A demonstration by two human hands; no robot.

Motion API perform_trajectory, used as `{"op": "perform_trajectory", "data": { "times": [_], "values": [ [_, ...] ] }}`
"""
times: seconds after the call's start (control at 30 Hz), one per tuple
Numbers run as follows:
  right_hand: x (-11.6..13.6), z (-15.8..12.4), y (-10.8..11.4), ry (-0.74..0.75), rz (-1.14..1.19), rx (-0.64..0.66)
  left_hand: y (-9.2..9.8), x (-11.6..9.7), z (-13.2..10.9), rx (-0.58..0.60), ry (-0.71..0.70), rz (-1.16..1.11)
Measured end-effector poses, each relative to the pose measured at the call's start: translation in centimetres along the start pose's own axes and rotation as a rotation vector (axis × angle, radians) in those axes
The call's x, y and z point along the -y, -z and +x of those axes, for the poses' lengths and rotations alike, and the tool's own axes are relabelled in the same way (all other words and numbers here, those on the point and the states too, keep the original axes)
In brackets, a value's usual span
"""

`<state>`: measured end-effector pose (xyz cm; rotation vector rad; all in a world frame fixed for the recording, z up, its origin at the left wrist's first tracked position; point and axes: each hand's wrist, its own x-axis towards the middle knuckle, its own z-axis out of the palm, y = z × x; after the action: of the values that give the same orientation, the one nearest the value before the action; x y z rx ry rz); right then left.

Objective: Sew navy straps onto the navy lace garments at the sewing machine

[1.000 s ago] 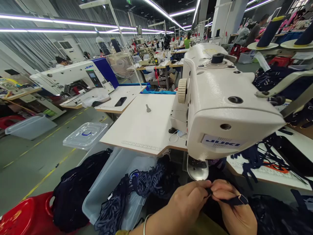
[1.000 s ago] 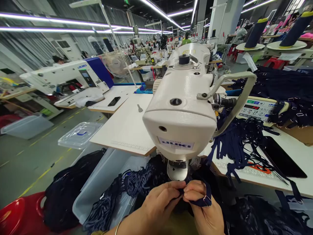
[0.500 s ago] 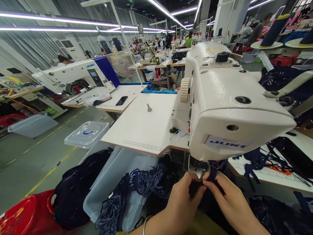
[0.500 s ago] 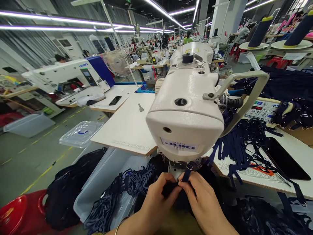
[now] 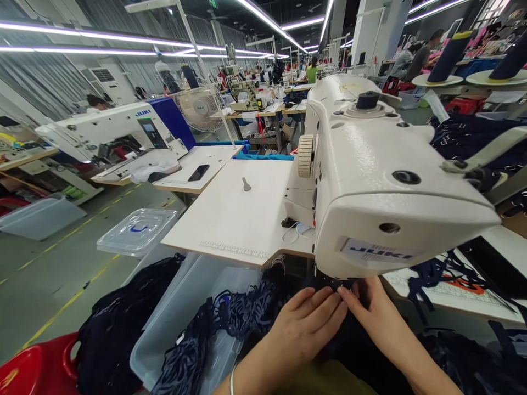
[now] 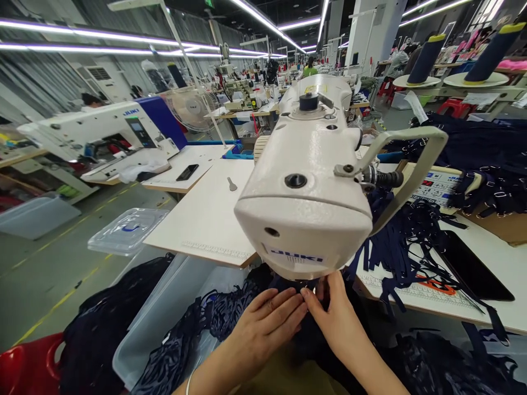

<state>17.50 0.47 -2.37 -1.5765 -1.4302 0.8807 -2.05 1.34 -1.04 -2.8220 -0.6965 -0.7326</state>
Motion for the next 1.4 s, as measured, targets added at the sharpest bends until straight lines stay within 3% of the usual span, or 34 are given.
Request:
{"op": "perform_trajectory", "data": {
  "times": [0.1, 0.3, 0.53, 0.8, 0.97, 1.1, 1.27, 1.4],
  "values": [
    [-0.4, 0.3, 0.1, -0.097, 0.161, 0.091, -0.4, 0.4, -0.1, 0.000, 0.053, -0.050],
    [-0.9, 0.5, 0.4, -0.102, 0.354, 0.070, -1.0, 0.0, -0.2, 0.005, 0.114, -0.060],
    [-0.8, 0.6, 0.9, -0.032, 0.234, 0.029, -1.0, -0.2, -0.4, -0.008, 0.141, -0.110],
    [0.4, 0.0, 1.8, 0.039, -0.018, 0.092, -0.4, 0.0, 0.0, -0.007, 0.118, -0.147],
    [0.0, 0.0, 1.3, 0.025, -0.054, 0.062, -0.5, 0.0, 0.0, 0.003, 0.107, -0.146],
    [0.2, -0.1, 1.4, 0.125, -0.120, 0.032, -0.7, -0.1, -0.1, -0.026, 0.141, -0.160],
    [1.0, -0.3, 1.9, 0.200, -0.160, 0.028, -0.2, 0.0, 0.0, -0.006, 0.087, -0.111],
    [0.4, -0.5, 1.9, 0.181, -0.118, 0.047, 0.4, -0.3, 0.7, 0.026, 0.167, -0.209]
  ]
}}
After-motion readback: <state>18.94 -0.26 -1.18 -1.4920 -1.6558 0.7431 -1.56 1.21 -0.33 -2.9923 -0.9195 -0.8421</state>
